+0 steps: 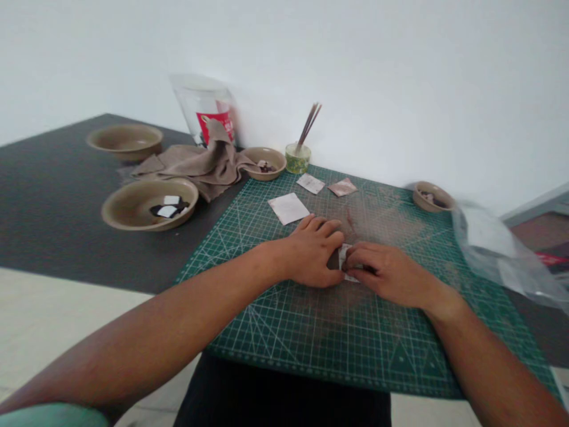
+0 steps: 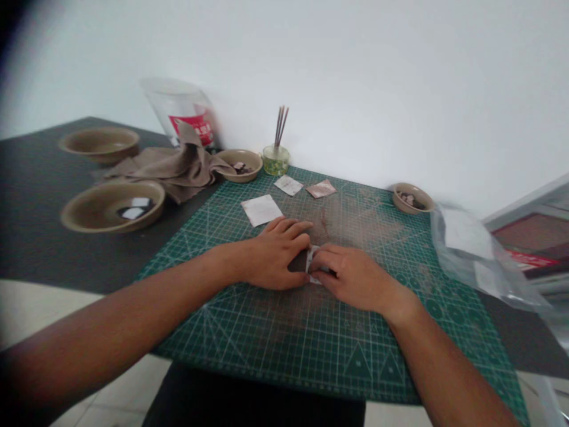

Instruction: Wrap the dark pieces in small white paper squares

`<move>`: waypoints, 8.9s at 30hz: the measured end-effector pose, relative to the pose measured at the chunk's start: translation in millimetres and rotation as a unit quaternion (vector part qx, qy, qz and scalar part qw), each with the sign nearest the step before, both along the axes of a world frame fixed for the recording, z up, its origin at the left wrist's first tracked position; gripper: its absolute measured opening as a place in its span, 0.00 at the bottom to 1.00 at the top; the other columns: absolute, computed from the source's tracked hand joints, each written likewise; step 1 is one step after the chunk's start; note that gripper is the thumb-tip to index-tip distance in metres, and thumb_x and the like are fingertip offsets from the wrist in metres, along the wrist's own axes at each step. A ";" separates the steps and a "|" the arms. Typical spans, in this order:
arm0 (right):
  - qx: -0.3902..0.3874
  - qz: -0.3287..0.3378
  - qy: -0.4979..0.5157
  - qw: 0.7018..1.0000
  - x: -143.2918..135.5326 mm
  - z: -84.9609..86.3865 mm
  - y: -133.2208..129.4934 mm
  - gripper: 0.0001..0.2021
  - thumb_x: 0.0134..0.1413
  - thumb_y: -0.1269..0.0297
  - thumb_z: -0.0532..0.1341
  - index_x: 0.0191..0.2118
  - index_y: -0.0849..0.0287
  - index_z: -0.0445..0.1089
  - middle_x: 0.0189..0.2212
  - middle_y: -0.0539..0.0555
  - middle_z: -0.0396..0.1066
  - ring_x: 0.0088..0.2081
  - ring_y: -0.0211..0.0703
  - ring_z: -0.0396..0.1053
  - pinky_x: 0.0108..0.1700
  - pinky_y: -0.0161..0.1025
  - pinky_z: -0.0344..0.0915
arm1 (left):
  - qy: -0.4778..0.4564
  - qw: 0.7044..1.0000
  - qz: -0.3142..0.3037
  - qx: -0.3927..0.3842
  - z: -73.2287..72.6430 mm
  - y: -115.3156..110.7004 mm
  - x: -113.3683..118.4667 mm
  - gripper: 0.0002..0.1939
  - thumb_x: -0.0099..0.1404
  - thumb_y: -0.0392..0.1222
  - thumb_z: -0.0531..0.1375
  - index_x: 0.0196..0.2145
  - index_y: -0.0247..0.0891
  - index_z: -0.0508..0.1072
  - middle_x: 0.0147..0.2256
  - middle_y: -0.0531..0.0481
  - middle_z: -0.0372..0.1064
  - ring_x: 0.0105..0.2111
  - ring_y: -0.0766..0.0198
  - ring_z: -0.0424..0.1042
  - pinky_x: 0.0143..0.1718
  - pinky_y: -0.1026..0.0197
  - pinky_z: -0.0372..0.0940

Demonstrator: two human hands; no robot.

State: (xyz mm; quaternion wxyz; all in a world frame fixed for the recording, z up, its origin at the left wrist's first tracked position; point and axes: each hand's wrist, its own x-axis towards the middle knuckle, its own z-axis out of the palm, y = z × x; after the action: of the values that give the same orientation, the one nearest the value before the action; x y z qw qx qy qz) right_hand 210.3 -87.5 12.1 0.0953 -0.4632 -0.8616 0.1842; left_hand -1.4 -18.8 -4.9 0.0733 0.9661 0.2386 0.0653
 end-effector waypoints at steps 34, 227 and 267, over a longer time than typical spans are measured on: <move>0.022 -0.043 0.012 0.999 0.4 -0.7 4.4 0.04 0.63 0.70 0.58 0.39 0.57 0.71 0.39 0.52 0.72 0.41 0.43 0.70 0.44 0.40 0.64 | 0.007 1.000 0.008 -0.017 -2.6 2.9 1.2 0.29 0.62 0.61 0.56 0.51 0.37 0.64 0.65 0.36 0.52 0.65 0.40 0.50 0.65 0.39 0.42; -0.013 -0.044 -0.034 0.998 9.5 8.0 4.7 0.04 0.61 0.69 0.59 0.38 0.56 0.72 0.35 0.52 0.72 0.37 0.44 0.69 0.40 0.40 0.63 | 0.014 0.998 0.018 -0.058 -0.7 0.4 0.3 0.28 0.62 0.61 0.57 0.51 0.38 0.62 0.65 0.39 0.51 0.66 0.42 0.47 0.65 0.43 0.47; 0.031 -0.107 -0.036 0.993 5.7 3.4 7.5 0.04 0.63 0.66 0.58 0.39 0.57 0.70 0.37 0.53 0.72 0.38 0.45 0.69 0.41 0.41 0.61 | 0.021 0.999 0.021 -0.044 0.1 0.7 1.2 0.28 0.62 0.61 0.56 0.51 0.38 0.63 0.64 0.38 0.52 0.65 0.41 0.49 0.64 0.42 0.46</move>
State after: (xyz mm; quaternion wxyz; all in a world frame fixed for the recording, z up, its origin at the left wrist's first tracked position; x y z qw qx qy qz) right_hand 216.0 -80.0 15.5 0.0974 -0.5557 -0.8155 0.1292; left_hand -0.2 -18.1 -4.9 0.1090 0.9579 0.2632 0.0359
